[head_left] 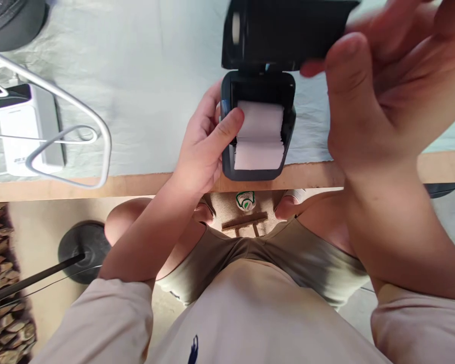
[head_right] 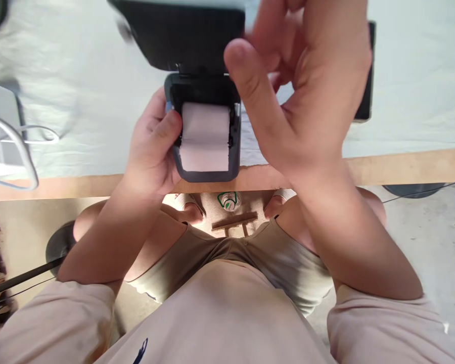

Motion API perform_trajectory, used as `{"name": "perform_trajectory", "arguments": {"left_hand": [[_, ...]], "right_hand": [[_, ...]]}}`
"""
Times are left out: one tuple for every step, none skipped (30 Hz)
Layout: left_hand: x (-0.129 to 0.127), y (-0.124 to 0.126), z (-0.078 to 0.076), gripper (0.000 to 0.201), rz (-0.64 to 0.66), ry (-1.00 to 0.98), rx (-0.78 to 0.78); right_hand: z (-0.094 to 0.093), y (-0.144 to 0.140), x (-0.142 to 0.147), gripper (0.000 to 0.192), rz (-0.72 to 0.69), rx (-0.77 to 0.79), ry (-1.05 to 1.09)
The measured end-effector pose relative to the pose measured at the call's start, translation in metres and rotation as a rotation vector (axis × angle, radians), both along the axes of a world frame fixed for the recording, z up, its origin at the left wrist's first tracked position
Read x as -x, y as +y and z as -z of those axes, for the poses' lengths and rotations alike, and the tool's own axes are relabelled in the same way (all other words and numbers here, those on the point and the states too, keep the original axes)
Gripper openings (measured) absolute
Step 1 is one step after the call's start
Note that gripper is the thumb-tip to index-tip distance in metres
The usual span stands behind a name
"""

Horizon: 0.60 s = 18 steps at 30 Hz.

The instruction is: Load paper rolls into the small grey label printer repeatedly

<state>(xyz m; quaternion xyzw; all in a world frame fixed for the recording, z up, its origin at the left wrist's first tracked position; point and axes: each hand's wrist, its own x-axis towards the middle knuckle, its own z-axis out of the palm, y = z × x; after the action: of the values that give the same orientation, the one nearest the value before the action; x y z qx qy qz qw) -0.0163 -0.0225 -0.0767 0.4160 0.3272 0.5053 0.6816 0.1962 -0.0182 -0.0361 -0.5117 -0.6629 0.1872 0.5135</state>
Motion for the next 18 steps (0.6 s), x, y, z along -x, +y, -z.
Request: {"name": "perform_trajectory", "arguments": {"left_hand": [[0.001,0.000,0.001,0.044,-0.015,0.033,-0.014],[0.001,0.000,0.002,0.045,-0.025,0.059,-0.018],[0.001,0.000,0.003,0.046,-0.031,0.078,-0.015],[0.001,0.000,0.004,0.047,-0.036,0.094,-0.012],[0.001,0.001,0.005,0.049,-0.041,0.107,-0.016],[0.001,0.001,0.006,0.052,-0.049,0.118,-0.024],[0.001,0.001,0.007,0.056,-0.056,0.129,-0.028],[0.001,0.002,0.008,0.059,-0.055,0.140,-0.031],[0.002,0.002,0.008,0.061,-0.046,0.150,-0.035],[0.002,0.003,0.009,0.062,-0.032,0.160,-0.035],[0.003,0.003,0.009,0.061,-0.015,0.168,-0.037],[0.004,0.002,0.010,0.059,-0.004,0.167,-0.040],[0.004,0.002,0.010,0.055,0.001,0.155,-0.042],[0.005,0.001,0.010,0.049,0.005,0.138,-0.040],[0.005,0.000,0.010,0.045,-0.001,0.122,-0.034],[0.005,-0.001,0.009,0.043,-0.012,0.114,-0.027],[0.005,-0.002,0.008,0.044,-0.023,0.118,-0.020],[0.004,-0.003,0.006,0.048,-0.031,0.131,-0.013]], "right_hand": [[-0.003,0.000,0.001,0.028,-0.008,-0.078,-0.050],[-0.006,0.001,0.002,0.020,-0.032,-0.115,-0.118],[-0.009,0.001,0.002,0.014,-0.070,-0.103,-0.211],[-0.011,0.002,0.001,0.011,-0.105,-0.070,-0.319],[-0.014,0.003,0.000,0.011,-0.136,-0.017,-0.439],[-0.015,0.005,-0.001,0.014,-0.155,0.038,-0.554],[-0.016,0.006,-0.002,0.019,-0.171,0.096,-0.654],[-0.017,0.008,-0.003,0.025,-0.182,0.144,-0.728],[-0.017,0.009,-0.003,0.029,-0.189,0.192,-0.775],[-0.017,0.011,-0.003,0.031,-0.187,0.235,-0.798],[-0.018,0.011,-0.002,0.032,-0.177,0.267,-0.807],[-0.019,0.011,-0.001,0.033,-0.165,0.289,-0.806],[-0.021,0.010,0.000,0.035,-0.156,0.305,-0.796],[-0.024,0.008,0.001,0.038,-0.166,0.316,-0.770],[-0.027,0.005,0.000,0.041,-0.194,0.316,-0.718],[-0.030,0.001,-0.002,0.043,-0.233,0.307,-0.638],[-0.033,-0.003,-0.006,0.045,-0.270,0.295,-0.533],[-0.035,-0.006,-0.011,0.046,-0.293,0.277,-0.417]]}}
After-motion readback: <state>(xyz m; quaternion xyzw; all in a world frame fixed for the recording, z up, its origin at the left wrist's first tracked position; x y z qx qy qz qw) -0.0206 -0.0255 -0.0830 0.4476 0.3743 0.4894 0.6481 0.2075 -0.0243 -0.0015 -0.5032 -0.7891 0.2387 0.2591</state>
